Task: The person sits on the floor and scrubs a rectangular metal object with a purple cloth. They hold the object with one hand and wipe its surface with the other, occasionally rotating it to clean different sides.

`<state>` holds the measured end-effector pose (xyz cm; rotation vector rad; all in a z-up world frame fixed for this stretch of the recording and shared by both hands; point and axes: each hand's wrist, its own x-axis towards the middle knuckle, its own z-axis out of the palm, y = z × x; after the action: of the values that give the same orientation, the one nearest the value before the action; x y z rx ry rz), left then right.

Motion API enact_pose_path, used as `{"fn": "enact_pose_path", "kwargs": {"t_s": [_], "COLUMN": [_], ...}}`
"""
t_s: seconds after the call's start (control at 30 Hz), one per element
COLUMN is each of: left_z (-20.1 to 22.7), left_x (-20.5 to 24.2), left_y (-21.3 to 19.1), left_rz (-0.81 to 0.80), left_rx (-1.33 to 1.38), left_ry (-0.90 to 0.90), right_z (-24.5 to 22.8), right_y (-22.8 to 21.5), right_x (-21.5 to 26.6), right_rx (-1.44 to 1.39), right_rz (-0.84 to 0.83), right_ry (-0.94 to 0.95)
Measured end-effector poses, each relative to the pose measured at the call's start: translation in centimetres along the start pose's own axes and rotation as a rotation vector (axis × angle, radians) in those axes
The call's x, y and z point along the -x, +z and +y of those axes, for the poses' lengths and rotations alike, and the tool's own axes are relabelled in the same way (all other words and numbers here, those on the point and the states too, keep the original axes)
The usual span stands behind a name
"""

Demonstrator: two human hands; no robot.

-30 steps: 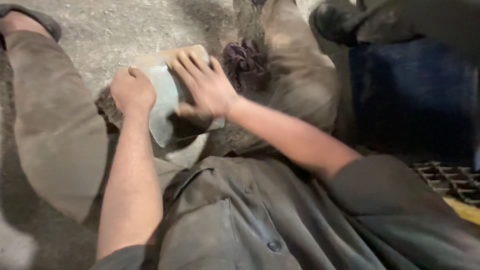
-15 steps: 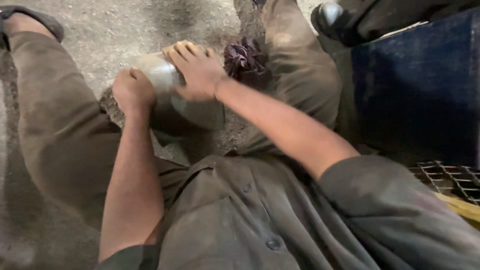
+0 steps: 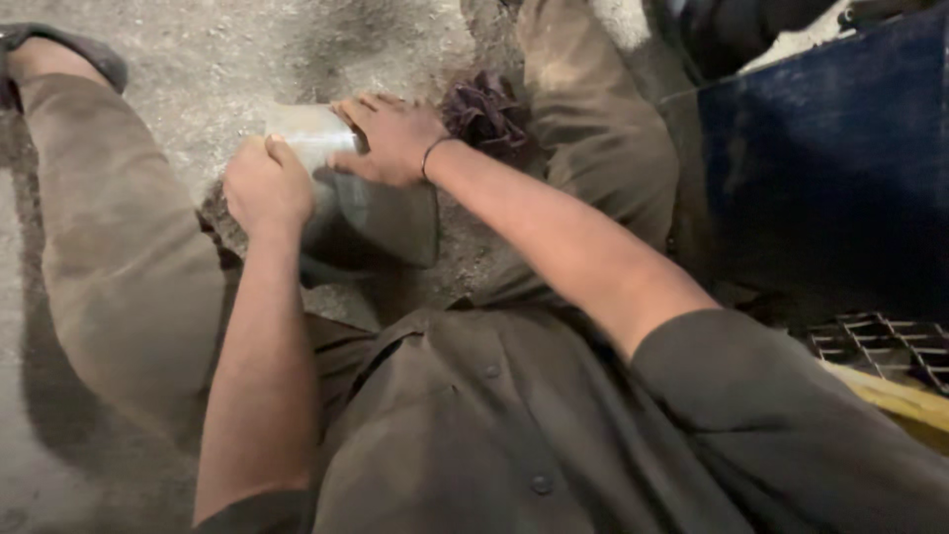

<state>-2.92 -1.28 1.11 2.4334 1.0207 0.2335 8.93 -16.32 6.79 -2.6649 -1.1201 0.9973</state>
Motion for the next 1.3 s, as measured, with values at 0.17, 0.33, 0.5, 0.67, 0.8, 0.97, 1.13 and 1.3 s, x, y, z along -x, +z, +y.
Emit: {"fn": "enact_pose_path", "kwargs": {"t_s": [0.17, 0.33, 0.5, 0.67, 0.8, 0.97, 1.13, 1.3], "left_z": [-0.9, -0.9, -0.6, -2.0, -1.3, 0.4, 0.8, -0.3], "left_x": [0.7, 1.3, 2.5, 2.2, 2.8, 3.4, 3.5, 2.4], "left_y": [0.3, 0.7, 1.0, 0.2, -0.8, -1.8, -1.8, -1.5], "left_rz": [-0.015, 0.065, 0.102, 0.034, 0.096, 0.04, 0.01, -0.013], "left_rx": [0.041, 0.054, 0.06, -0.022, 0.124, 0.077, -0.035, -0.007], "left_ry": [-0.039, -0.014, 0.034, 0.082, 0.181, 0.208, 0.239, 0.209], "right_z": [0.4, 0.7, 2.1, 3.1, 2.0, 3.1, 4.4, 2.5], "right_y": [3.9, 5.0, 0.8, 2.8, 5.6, 4.6, 2.5, 6.6], "right_x": [6.5, 8.0, -0.1, 2.9, 11.1, 8.1, 4.5, 13.4], "right_rx": [0.285, 0.295, -0.036, -0.042, 0.105, -0.025, -0.322, 0.09], "right_rz": [0.16, 0.274, 0.017, 0.204, 0.321, 0.37, 0.105, 0.312], "right_ry": [-0.2, -0.285, -0.035, -0.166, -0.291, -0.24, -0.014, -0.297]}}
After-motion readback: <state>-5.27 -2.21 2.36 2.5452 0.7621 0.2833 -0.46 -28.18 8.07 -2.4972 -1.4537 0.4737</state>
